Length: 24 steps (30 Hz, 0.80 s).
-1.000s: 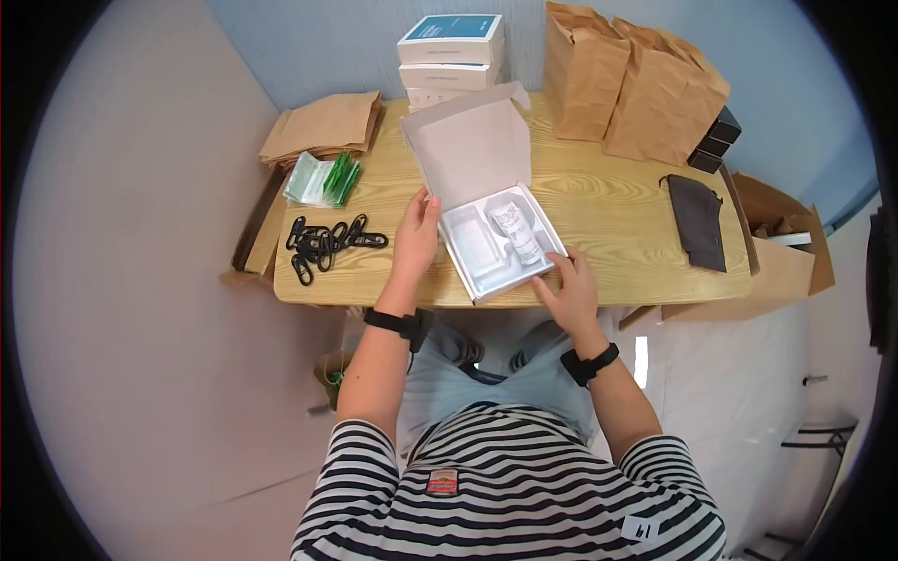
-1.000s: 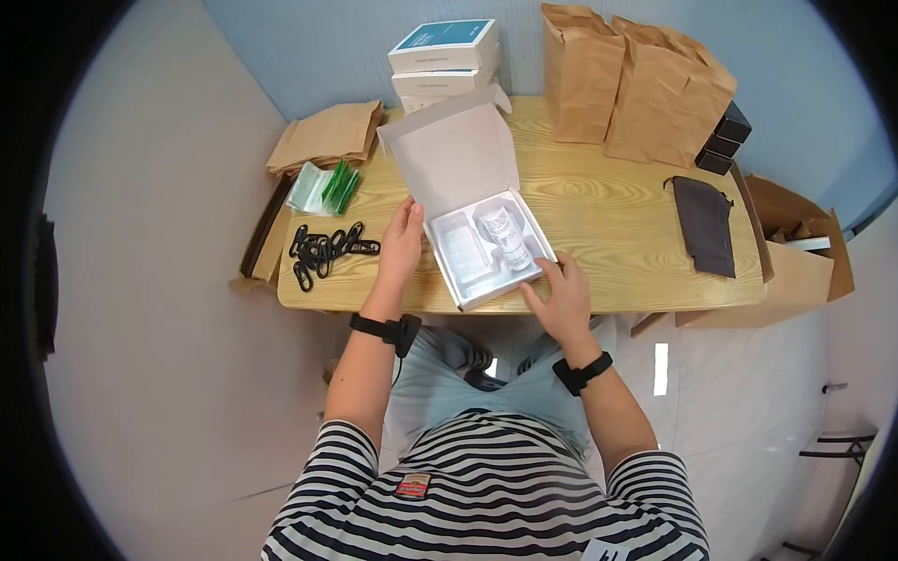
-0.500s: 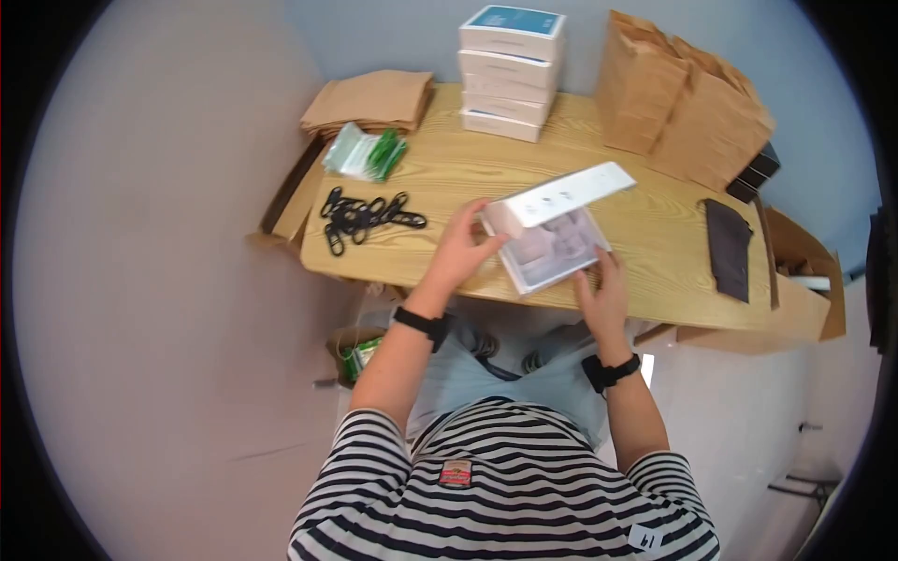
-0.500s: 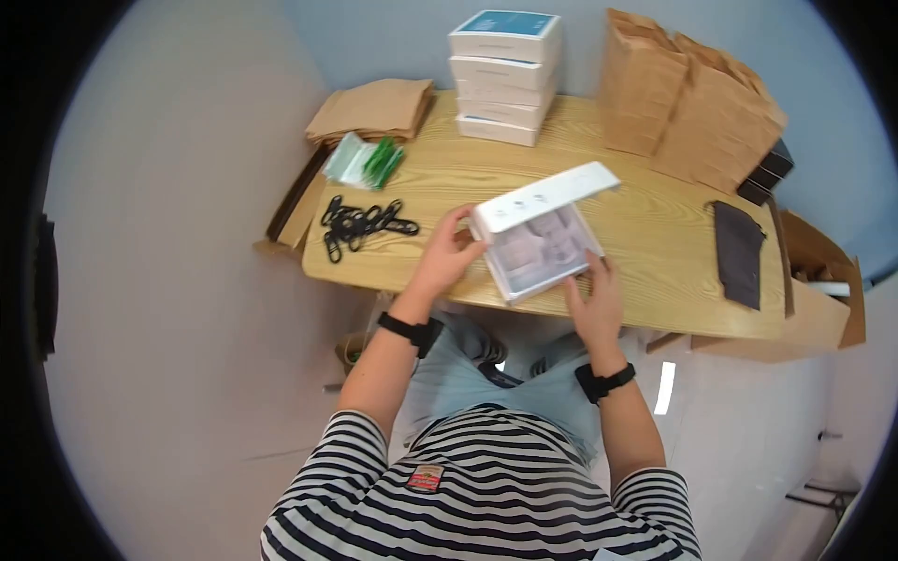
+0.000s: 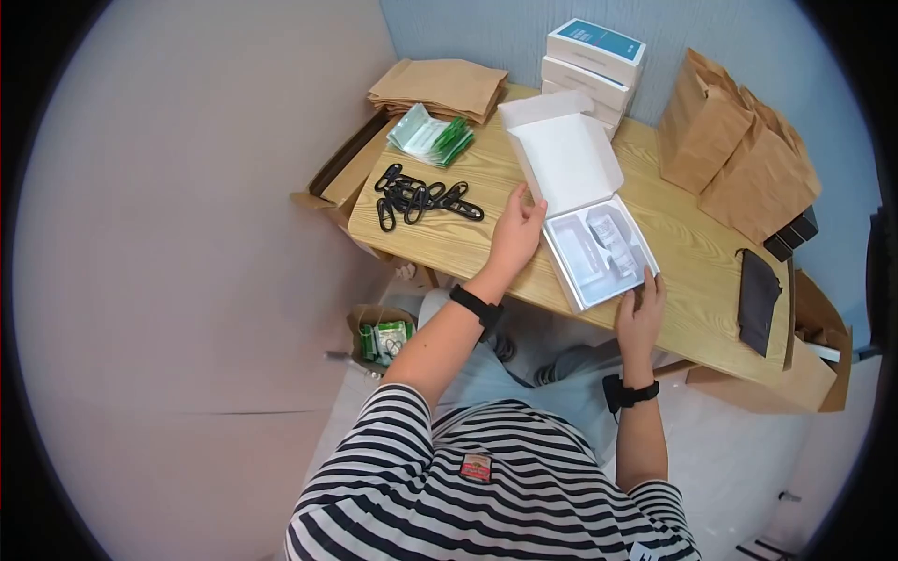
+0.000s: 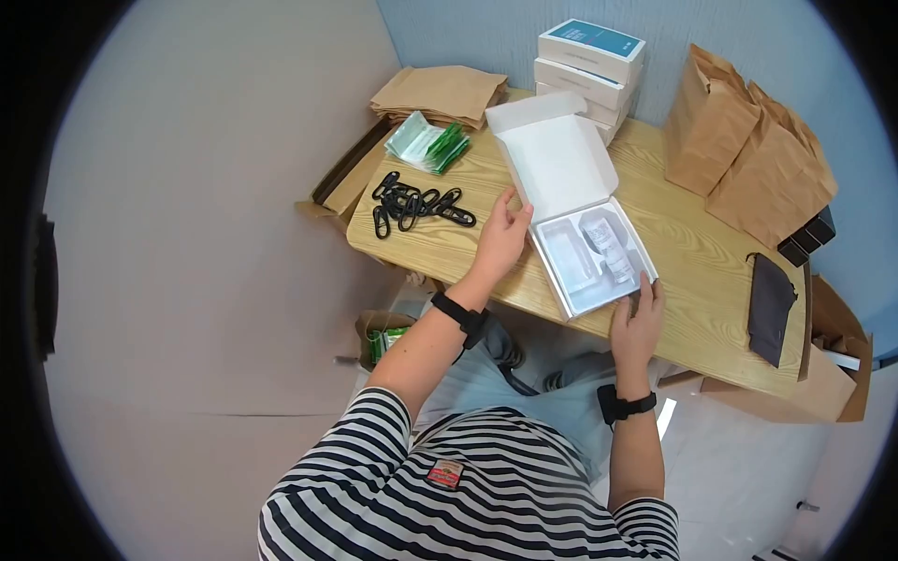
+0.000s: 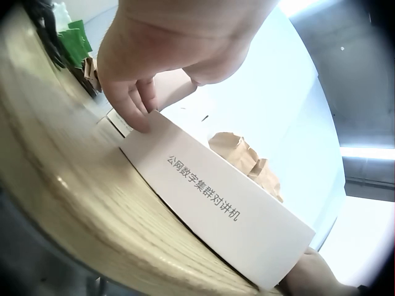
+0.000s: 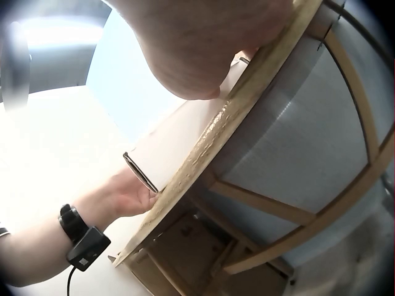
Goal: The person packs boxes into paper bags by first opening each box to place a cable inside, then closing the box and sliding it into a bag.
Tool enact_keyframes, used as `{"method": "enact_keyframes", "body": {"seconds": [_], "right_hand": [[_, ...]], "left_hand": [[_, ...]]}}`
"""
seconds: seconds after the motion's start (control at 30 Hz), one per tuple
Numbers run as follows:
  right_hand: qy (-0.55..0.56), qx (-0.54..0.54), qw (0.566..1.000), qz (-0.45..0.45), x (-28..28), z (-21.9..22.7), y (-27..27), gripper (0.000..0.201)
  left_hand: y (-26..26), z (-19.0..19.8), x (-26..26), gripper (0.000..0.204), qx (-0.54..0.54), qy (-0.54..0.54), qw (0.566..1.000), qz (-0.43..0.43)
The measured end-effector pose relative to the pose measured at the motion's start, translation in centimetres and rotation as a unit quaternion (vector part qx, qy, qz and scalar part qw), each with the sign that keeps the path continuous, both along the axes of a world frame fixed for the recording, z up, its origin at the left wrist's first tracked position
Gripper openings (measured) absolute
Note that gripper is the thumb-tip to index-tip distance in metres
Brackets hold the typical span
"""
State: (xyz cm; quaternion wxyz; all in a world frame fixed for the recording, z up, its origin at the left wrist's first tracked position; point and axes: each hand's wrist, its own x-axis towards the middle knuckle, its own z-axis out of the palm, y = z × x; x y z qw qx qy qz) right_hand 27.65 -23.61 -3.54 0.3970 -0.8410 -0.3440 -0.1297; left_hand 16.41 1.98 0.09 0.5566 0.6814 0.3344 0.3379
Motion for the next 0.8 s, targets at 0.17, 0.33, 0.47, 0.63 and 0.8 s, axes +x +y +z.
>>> {"method": "enact_keyframes", "body": {"seconds": [0.17, 0.33, 0.47, 0.63, 0.8], "right_hand": [[-0.005, 0.0, 1.0, -0.002, 0.0, 0.0, -0.1, 0.053], [-0.028, -0.002, 1.0, -0.005, 0.0, 0.0, -0.2, 0.053], [-0.047, -0.017, 0.998, -0.039, 0.0, -0.1, -0.4, 0.053], [-0.028, 0.004, 1.0, -0.014, -0.1, 0.2, -0.4, 0.054], [-0.041, 0.022, 0.999, -0.022, 0.0, 0.2, -0.4, 0.053]], "left_hand": [[1.2, 1.2, -2.3, 0.051, 0.051, 0.034, 0.998, -0.02], [6.6, 0.9, -6.6, 0.043, 0.345, 0.229, 0.9, 0.131], [8.6, 0.6, -8.3, 0.04, 0.343, 0.325, 0.874, 0.113], [9.8, -0.8, -8.4, 0.034, 0.365, 0.318, 0.87, 0.092], [10.2, -0.8, -8.3, 0.029, 0.371, 0.321, 0.865, 0.11]]}}
